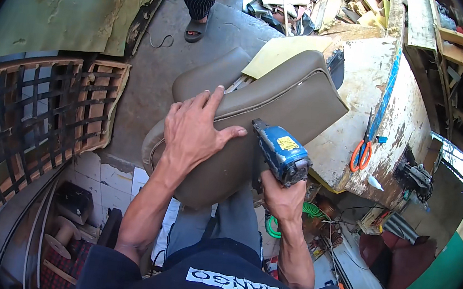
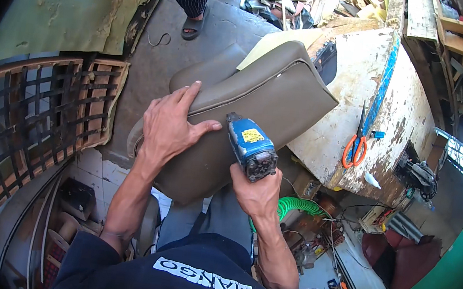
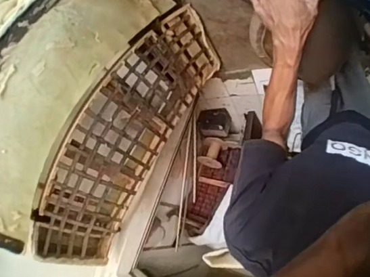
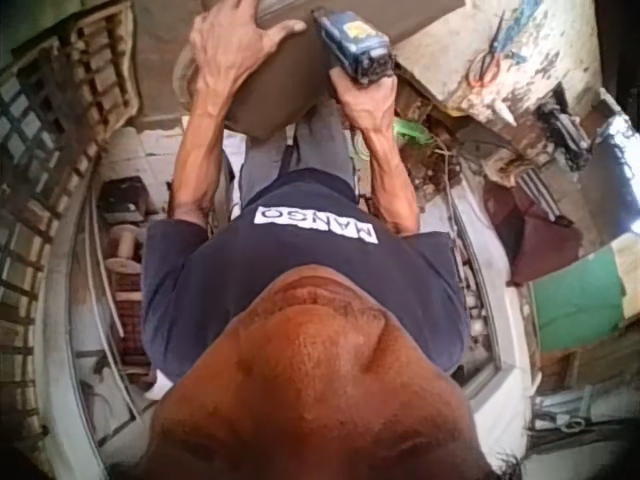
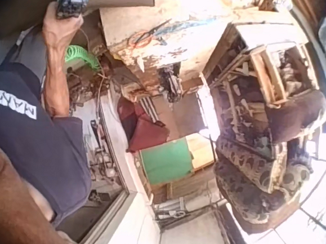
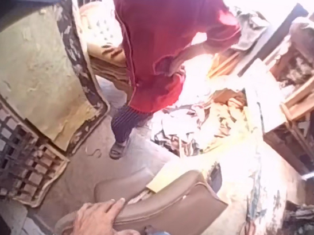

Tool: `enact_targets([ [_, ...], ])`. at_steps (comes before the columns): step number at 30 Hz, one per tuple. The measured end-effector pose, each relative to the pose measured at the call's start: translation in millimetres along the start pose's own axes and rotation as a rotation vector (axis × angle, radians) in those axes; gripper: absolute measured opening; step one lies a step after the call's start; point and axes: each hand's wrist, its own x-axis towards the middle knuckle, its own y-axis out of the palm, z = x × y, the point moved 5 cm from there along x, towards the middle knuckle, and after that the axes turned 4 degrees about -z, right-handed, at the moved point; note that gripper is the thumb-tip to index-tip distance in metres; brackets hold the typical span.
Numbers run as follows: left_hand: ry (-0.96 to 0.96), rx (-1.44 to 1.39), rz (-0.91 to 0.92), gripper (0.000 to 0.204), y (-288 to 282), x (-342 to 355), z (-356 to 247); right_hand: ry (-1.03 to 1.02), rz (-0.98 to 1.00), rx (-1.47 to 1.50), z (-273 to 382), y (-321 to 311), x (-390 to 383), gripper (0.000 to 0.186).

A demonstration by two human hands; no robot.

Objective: The person reupholsters a chair component by removing old staples with pliers, positioning new fabric over foam, and securing the fabric with a pneumatic stapler. The person uses shears to trim excess fabric along the edges.

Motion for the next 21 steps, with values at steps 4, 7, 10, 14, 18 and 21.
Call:
enact_targets([
  [4,-0.011,0.001,0.052,0.078,8,13,-2,-0.012,-0.008,-0.029,2,-1,7,0.016],
  [7,0.034,-0.038,-0.043,0.067,7,14,0,-0.026,0.016,-0.066,2,1,12,0.016],
  [10,0.004,-0.038,0.024,0.065,8,14,-2,-0.027,0.035,-0.086,0,3,16,0.016],
  [14,-0.007,-0.079,0.026,0.060,6,17,-4,-0.024,0.041,-0.084,0,2,18,0.018],
  [18,-0.012,-0.069,0.027,0.058,10,17,-5,-0.055,0.059,-0.101,-2,3,19,0.019],
  [21,-0.019,-0.058,0.023,0.058,10,15,-8,-0.102,0.027,-0.134,2,2,20,0.021],
])
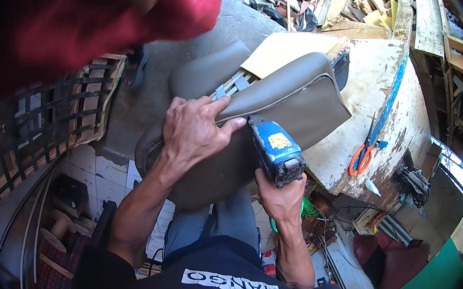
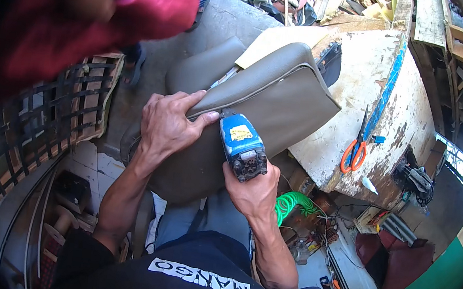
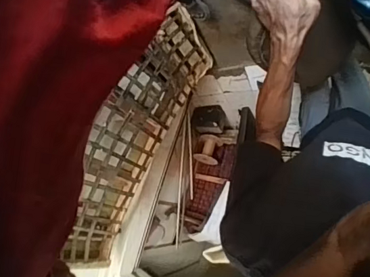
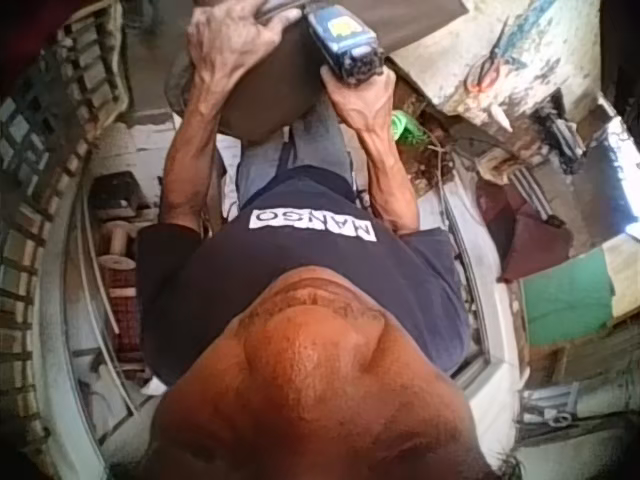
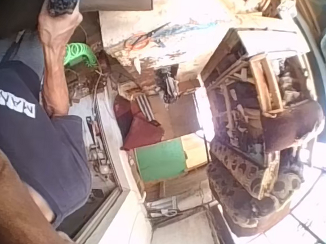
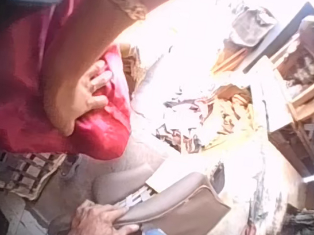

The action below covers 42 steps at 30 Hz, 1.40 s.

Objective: The person reupholsters a chair component by removing old staples with pliers, positioning new fabric over foam, and securing the fabric with a pneumatic stapler. The person uses shears to trim excess fabric along the edges.

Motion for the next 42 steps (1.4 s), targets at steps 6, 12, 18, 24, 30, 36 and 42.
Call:
enact_targets([
  [6,-0.021,0.022,0.017,0.057,-1,-1,-3,0.017,0.046,0.062,-8,5,-3,0.021],
  [12,0.049,-0.014,0.027,0.061,-15,-8,3,0.103,0.081,0.008,-7,-7,-3,0.019],
  [18,0.009,-0.123,0.083,0.069,-48,-36,32,0.097,0.052,0.135,0,4,-31,0.018],
  [24,-0.045,-0.105,0.050,0.070,-35,-48,45,0.110,0.093,0.176,2,30,-42,0.020],
  [30,-0.108,-0.139,0.018,0.059,-30,-45,44,0.130,0.098,0.195,-2,36,-44,0.021],
  [36,-0.160,-0.150,0.018,0.054,-27,-47,46,0.081,0.072,0.157,2,42,-47,0.022],
  [42,-0.157,-0.150,-0.028,0.050,-25,-48,44,0.101,0.106,0.137,3,43,-50,0.023],
])
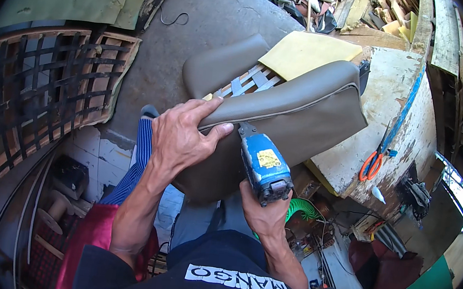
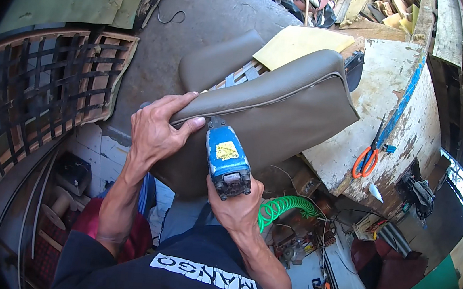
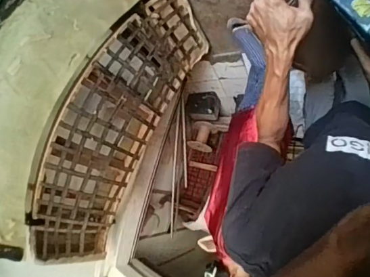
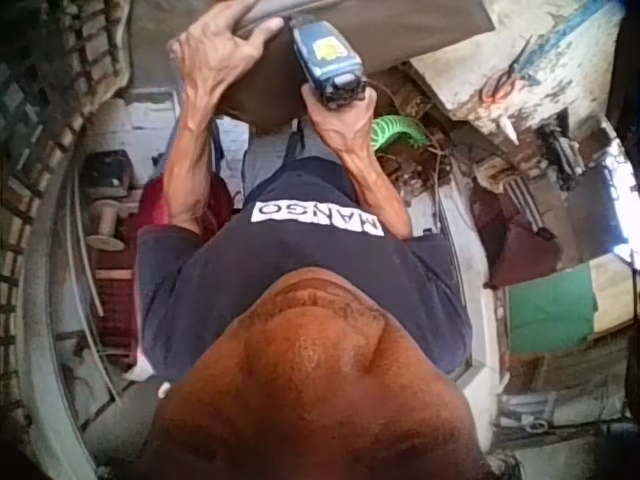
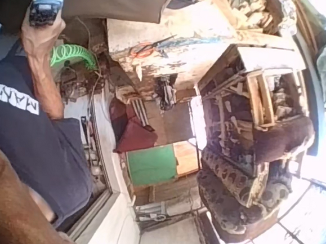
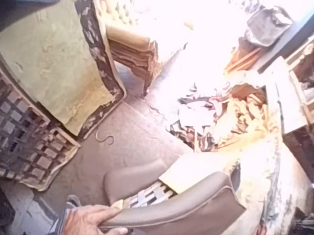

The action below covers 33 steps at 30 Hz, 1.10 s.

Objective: The person reupholsters a chair component by removing old staples with pliers, positioning new fabric over foam, and securing the fabric with a pneumatic stapler. The person uses shears to trim excess fabric along the edges.

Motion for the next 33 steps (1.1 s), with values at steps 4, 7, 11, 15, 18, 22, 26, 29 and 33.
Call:
enact_targets([
  [4,0.006,0.003,-0.024,0.050,-2,1,1,-0.043,-0.005,-0.014,2,2,-2,0.023],
  [7,-0.006,-0.013,-0.019,0.050,-3,4,0,-0.039,-0.026,-0.013,2,3,-1,0.022],
  [11,-0.004,-0.002,-0.023,0.050,-1,1,1,-0.047,-0.042,-0.020,6,2,-1,0.020],
  [15,0.010,-0.004,-0.031,0.050,-1,2,1,-0.087,-0.043,-0.070,9,2,-2,0.019],
  [18,0.009,-0.006,-0.034,0.050,-2,2,1,-0.074,-0.023,-0.069,10,2,0,0.017],
  [22,0.006,-0.005,-0.024,0.050,-3,1,1,0.079,-0.053,-0.037,5,5,-3,0.017],
  [26,0.018,-0.004,-0.045,0.050,-1,0,0,-0.111,-0.121,0.001,9,10,-5,0.016],
  [29,0.031,0.012,-0.024,0.051,-4,0,1,-0.014,-0.080,-0.011,8,10,-2,0.017],
  [33,0.100,-0.190,0.108,0.064,-16,-2,20,0.087,-0.067,-0.010,5,6,-6,0.016],
])
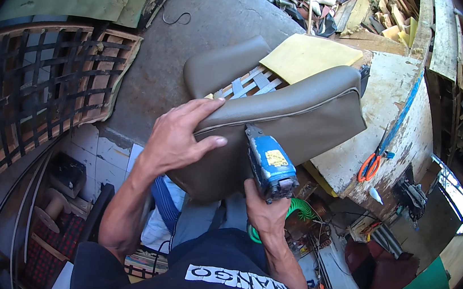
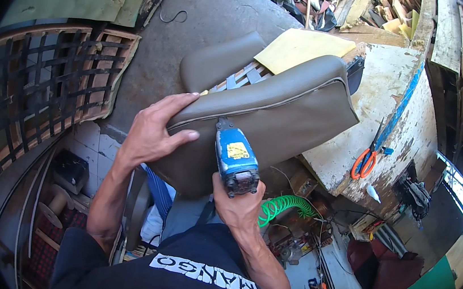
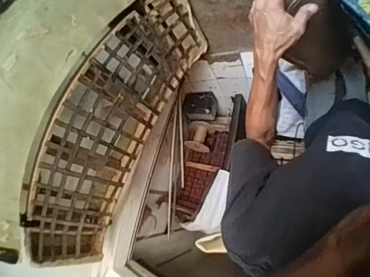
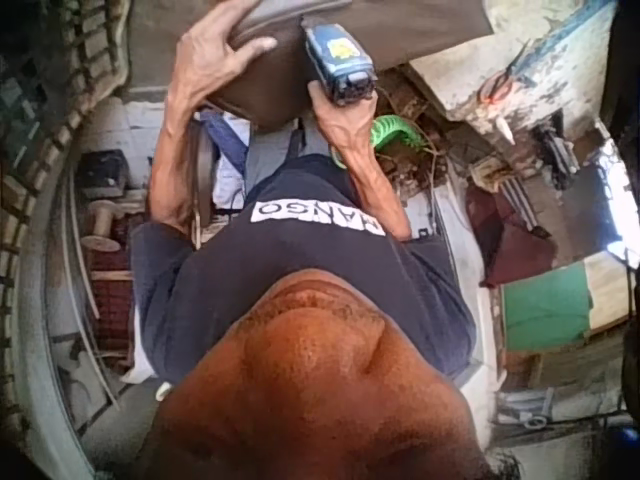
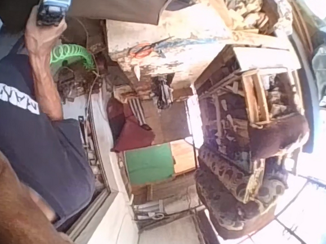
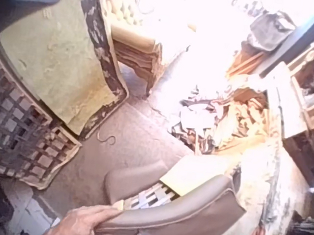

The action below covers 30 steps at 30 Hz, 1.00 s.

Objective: The person reupholsters a chair component by removing old staples with pliers, positioning new fabric over foam, and securing the fabric with a pneumatic stapler. The person uses shears to trim excess fabric along the edges.

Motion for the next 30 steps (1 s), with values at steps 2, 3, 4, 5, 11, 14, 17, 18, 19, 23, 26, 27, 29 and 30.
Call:
enact_targets([
  [2,0.005,-0.174,0.106,0.079,-7,-7,17,0.047,0.020,0.048,1,1,-10,0.016],
  [3,-0.001,-0.168,0.104,0.079,-7,-10,18,0.094,0.034,0.092,0,2,-14,0.016],
  [4,-0.003,-0.170,0.081,0.080,-8,-13,19,-0.026,0.028,0.121,6,6,-18,0.015],
  [5,-0.005,-0.173,0.058,0.081,-7,-15,19,-0.061,0.080,0.111,5,10,-20,0.014],
  [11,0.008,-0.119,-0.022,0.067,3,-23,26,-0.109,0.138,0.040,2,30,-25,0.016],
  [14,0.028,-0.098,-0.034,0.062,3,-23,24,-0.103,0.146,0.035,3,30,-25,0.017],
  [17,0.028,-0.076,-0.040,0.058,3,-23,23,-0.068,0.146,0.060,-2,31,-26,0.019],
  [18,0.033,-0.070,-0.052,0.056,3,-24,23,-0.078,0.170,0.042,-2,32,-27,0.020],
  [19,0.039,-0.064,-0.063,0.055,3,-24,23,-0.087,0.195,0.025,-2,33,-27,0.021],
  [23,0.018,-0.085,-0.051,0.053,4,-24,24,-0.056,0.206,0.033,-6,40,-29,0.027],
  [26,0.013,-0.095,-0.052,0.052,5,-27,24,-0.129,0.235,-0.041,-2,43,-31,0.039],
  [27,0.006,-0.101,-0.055,0.052,5,-27,24,-0.132,0.246,-0.063,1,44,-31,0.042],
  [29,0.002,-0.103,-0.062,0.052,3,-25,24,-0.140,0.259,-0.083,3,43,-30,0.045],
  [30,0.001,-0.135,-0.040,0.057,4,-25,25,-0.115,0.269,-0.069,0,42,-28,0.045],
])
